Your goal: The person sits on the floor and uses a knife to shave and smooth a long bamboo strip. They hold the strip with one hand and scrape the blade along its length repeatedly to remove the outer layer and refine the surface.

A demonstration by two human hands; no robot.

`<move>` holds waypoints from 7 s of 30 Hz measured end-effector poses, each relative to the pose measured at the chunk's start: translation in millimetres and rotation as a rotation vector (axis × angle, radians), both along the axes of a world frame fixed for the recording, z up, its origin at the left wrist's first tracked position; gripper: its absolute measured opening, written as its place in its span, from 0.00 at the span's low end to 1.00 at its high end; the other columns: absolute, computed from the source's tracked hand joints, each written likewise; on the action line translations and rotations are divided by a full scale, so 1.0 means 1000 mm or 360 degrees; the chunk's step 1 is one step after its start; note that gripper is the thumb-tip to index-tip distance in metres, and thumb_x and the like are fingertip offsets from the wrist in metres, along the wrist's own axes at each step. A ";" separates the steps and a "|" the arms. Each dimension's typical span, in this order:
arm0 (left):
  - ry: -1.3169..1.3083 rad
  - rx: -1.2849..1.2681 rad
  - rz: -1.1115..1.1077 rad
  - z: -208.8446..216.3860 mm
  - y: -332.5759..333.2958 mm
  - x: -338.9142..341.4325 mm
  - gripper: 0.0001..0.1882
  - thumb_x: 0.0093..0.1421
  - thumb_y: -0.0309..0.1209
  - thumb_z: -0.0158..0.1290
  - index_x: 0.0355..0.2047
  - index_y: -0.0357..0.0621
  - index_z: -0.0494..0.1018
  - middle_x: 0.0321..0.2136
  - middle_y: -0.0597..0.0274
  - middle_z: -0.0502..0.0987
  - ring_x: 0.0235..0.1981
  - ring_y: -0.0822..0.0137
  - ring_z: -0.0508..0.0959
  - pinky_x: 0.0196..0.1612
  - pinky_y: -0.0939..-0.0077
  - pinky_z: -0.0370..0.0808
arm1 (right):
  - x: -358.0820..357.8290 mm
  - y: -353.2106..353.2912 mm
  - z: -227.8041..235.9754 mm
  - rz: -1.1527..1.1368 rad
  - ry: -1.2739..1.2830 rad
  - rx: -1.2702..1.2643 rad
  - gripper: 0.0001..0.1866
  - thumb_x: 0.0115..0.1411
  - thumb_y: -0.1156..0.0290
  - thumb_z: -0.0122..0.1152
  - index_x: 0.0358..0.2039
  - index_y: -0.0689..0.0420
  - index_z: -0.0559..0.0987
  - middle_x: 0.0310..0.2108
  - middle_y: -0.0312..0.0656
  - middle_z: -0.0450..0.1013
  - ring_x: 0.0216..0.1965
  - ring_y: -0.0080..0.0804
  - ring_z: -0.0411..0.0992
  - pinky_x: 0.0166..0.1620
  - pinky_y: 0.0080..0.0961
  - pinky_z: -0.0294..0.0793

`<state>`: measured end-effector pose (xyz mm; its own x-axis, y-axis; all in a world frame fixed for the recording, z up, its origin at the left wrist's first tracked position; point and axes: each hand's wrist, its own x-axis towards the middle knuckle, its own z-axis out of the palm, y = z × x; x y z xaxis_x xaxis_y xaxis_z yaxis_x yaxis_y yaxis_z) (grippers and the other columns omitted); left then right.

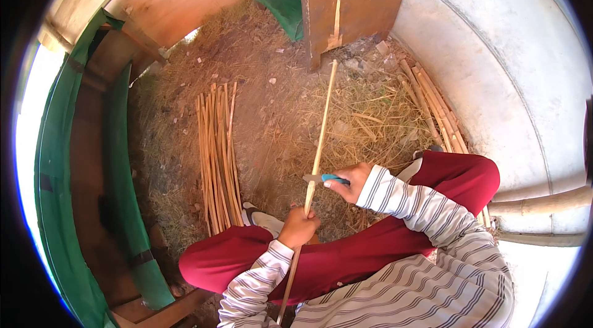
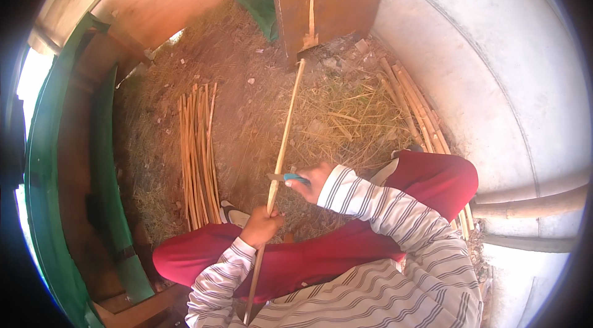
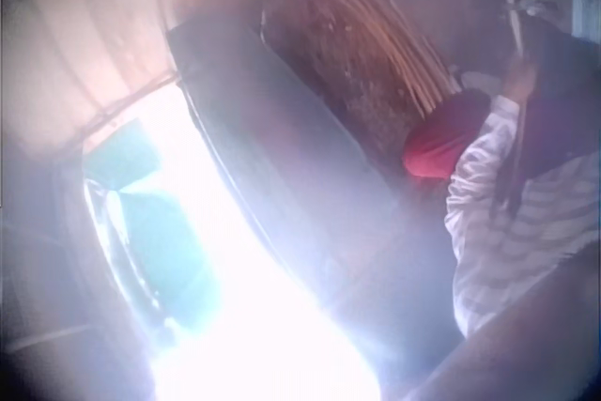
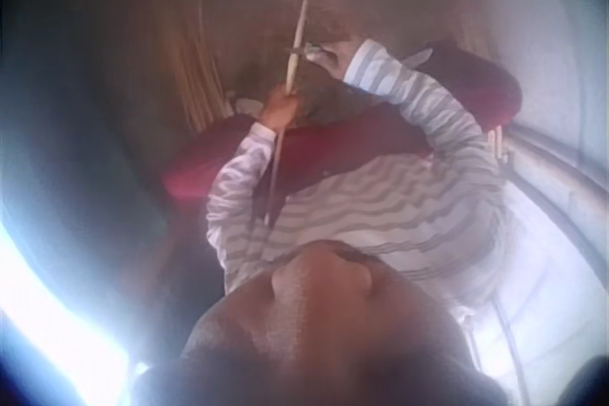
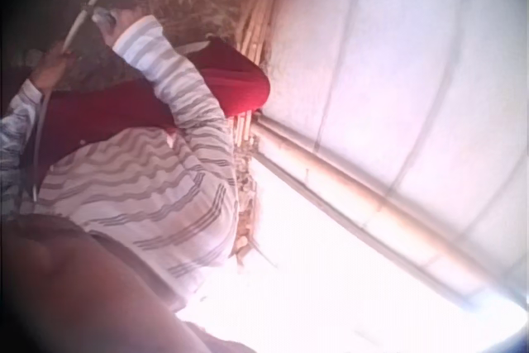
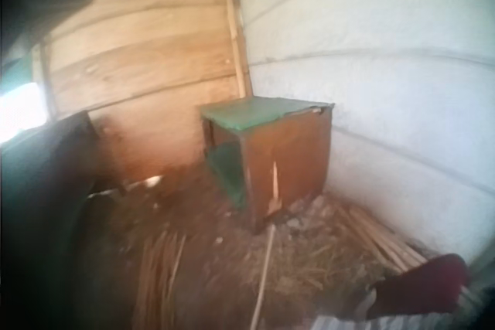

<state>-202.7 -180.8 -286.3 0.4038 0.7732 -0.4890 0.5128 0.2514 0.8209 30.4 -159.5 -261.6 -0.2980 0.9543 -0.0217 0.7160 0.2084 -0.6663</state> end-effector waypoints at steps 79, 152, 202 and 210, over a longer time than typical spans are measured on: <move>0.0297 -0.0055 -0.0007 -0.019 -0.015 -0.001 0.07 0.51 0.29 0.51 0.25 0.36 0.71 0.20 0.41 0.74 0.26 0.44 0.78 0.30 0.57 0.72 | 0.002 -0.001 -0.019 0.0070 -0.0144 0.0147 0.22 0.63 0.46 0.53 0.40 0.49 0.84 0.08 0.43 0.68 0.10 0.35 0.69 0.17 0.33 0.72; -0.0063 -0.0992 0.0247 -0.026 -0.017 -0.009 0.06 0.55 0.24 0.51 0.23 0.33 0.69 0.11 0.66 0.63 0.06 0.74 0.61 0.09 0.74 0.52 | 0.081 0.060 -0.023 -0.0813 -0.1002 -0.0773 0.28 0.61 0.44 0.53 0.36 0.62 0.80 0.32 0.56 0.78 0.37 0.55 0.77 0.41 0.48 0.76; -0.0041 -0.0209 -0.0321 -0.027 -0.055 -0.015 0.09 0.50 0.28 0.51 0.17 0.36 0.67 0.12 0.54 0.64 0.16 0.63 0.66 0.24 0.64 0.64 | 0.146 0.094 -0.064 -0.1232 -0.0300 -0.0751 0.28 0.60 0.41 0.55 0.37 0.57 0.83 0.26 0.51 0.78 0.22 0.40 0.74 0.34 0.41 0.78; -0.0009 -0.0634 0.0062 -0.005 -0.019 -0.002 0.21 0.61 0.42 0.56 0.16 0.45 0.65 0.09 0.70 0.64 0.07 0.75 0.64 0.10 0.75 0.60 | 0.111 0.072 -0.047 -0.1083 -0.0111 -0.0090 0.29 0.63 0.43 0.53 0.37 0.61 0.83 0.12 0.48 0.68 0.15 0.36 0.67 0.26 0.37 0.70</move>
